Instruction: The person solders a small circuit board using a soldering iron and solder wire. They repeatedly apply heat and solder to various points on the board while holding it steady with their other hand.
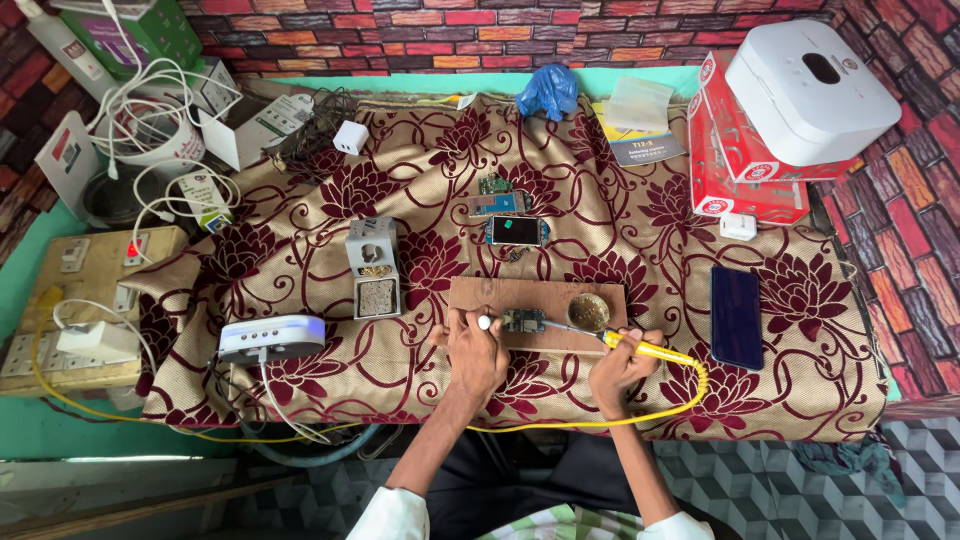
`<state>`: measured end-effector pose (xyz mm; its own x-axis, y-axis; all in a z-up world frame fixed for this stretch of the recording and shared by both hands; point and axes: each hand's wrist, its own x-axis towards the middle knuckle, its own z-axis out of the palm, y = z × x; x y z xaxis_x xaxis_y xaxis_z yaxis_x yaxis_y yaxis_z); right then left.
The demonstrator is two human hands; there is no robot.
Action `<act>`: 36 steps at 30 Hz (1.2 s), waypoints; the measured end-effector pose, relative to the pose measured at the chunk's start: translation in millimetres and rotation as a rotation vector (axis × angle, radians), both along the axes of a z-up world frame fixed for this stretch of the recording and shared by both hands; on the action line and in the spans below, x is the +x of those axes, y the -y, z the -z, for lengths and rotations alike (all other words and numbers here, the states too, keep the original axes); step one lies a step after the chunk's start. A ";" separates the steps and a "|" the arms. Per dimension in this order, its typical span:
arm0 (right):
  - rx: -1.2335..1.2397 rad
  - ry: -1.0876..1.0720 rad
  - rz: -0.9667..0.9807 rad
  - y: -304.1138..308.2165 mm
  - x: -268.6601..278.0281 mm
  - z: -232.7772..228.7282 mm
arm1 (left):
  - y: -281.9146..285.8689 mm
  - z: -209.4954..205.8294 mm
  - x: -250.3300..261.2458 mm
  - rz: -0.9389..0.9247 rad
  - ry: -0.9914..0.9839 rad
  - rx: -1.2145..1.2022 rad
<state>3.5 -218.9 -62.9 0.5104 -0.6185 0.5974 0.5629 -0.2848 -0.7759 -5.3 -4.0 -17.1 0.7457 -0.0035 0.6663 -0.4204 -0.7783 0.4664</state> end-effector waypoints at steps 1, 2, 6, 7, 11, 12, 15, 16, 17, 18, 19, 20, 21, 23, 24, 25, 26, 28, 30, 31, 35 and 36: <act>-0.074 0.028 0.041 1.4 2.9 -0.2 | 0.1 -0.9 1.8 0.007 0.011 -0.016; -0.121 0.039 0.011 3.5 1.8 0.9 | 0.4 0.5 -1.2 0.015 0.012 -0.032; -0.234 0.054 -0.052 4.5 6.8 -7.3 | 1.6 0.9 -1.8 -0.023 -0.049 0.003; -0.242 0.047 -0.056 2.5 6.7 -11.4 | 1.0 -0.1 -1.3 -0.019 -0.044 0.001; -0.359 0.006 -0.040 0.6 1.7 -32.7 | 1.0 -3.9 -2.4 -0.022 -0.039 0.025; -0.354 -0.017 -0.077 2.0 0.1 -39.2 | 0.6 -4.8 -4.0 -0.010 -0.018 0.015; -0.409 -0.091 -0.110 1.0 0.6 -59.6 | -1.2 -8.7 -3.8 0.008 0.017 0.008; -0.440 -0.120 -0.106 0.9 -0.3 -66.5 | -0.9 -9.4 -4.5 0.004 0.005 0.017; -0.464 -0.124 -0.132 -0.6 -1.2 -73.2 | -0.8 -9.8 -4.8 -0.001 -0.007 0.026; -0.488 -0.127 -0.157 -2.1 -1.9 -80.3 | -0.3 -10.3 -4.3 0.006 -0.012 0.007; -0.513 -0.130 -0.181 -3.0 -2.4 -87.4 | -0.1 -10.8 -3.3 0.013 -0.017 -0.013; -0.538 -0.142 -0.217 -3.6 -3.9 -93.5 | -0.1 -10.5 -3.6 0.020 -0.023 -0.032; -0.564 -0.154 -0.252 -4.0 -5.4 -98.9 | 0.3 -10.0 -4.8 0.011 -0.025 -0.010; -0.622 -0.160 -0.273 -6.6 -4.5 -107.1 | -0.8 -10.4 -5.8 -0.010 -0.022 0.035; -0.656 -0.155 -0.254 -7.9 -1.8 -109.4 | -0.8 -11.4 -5.0 -0.015 -0.032 0.038; -0.689 -0.150 -0.235 -8.5 0.3 -110.2 | -0.6 -12.3 -4.7 -0.019 -0.043 0.041; -0.697 -0.156 -0.225 -9.0 1.4 -108.9 | -0.5 -12.8 -5.8 -0.025 -0.055 0.043; -0.710 -0.163 -0.201 -9.3 5.8 -104.2 | 0.2 -15.2 -6.5 -0.017 -0.010 0.039; -0.512 -0.111 -0.225 -10.4 12.1 -97.5 | 0.4 -17.3 -7.3 -0.011 0.004 0.029; -0.413 -0.087 -0.238 -10.5 12.6 -93.3 | 0.3 -17.4 -8.2 -0.008 -0.007 0.020; -0.326 -0.087 -0.109 -1.6 7.2 -78.9 | -1.8 -13.6 -4.3 0.017 0.020 0.024; -0.292 -0.102 -0.096 0.4 6.5 -75.3 | -1.3 -11.0 -4.3 0.028 0.017 0.009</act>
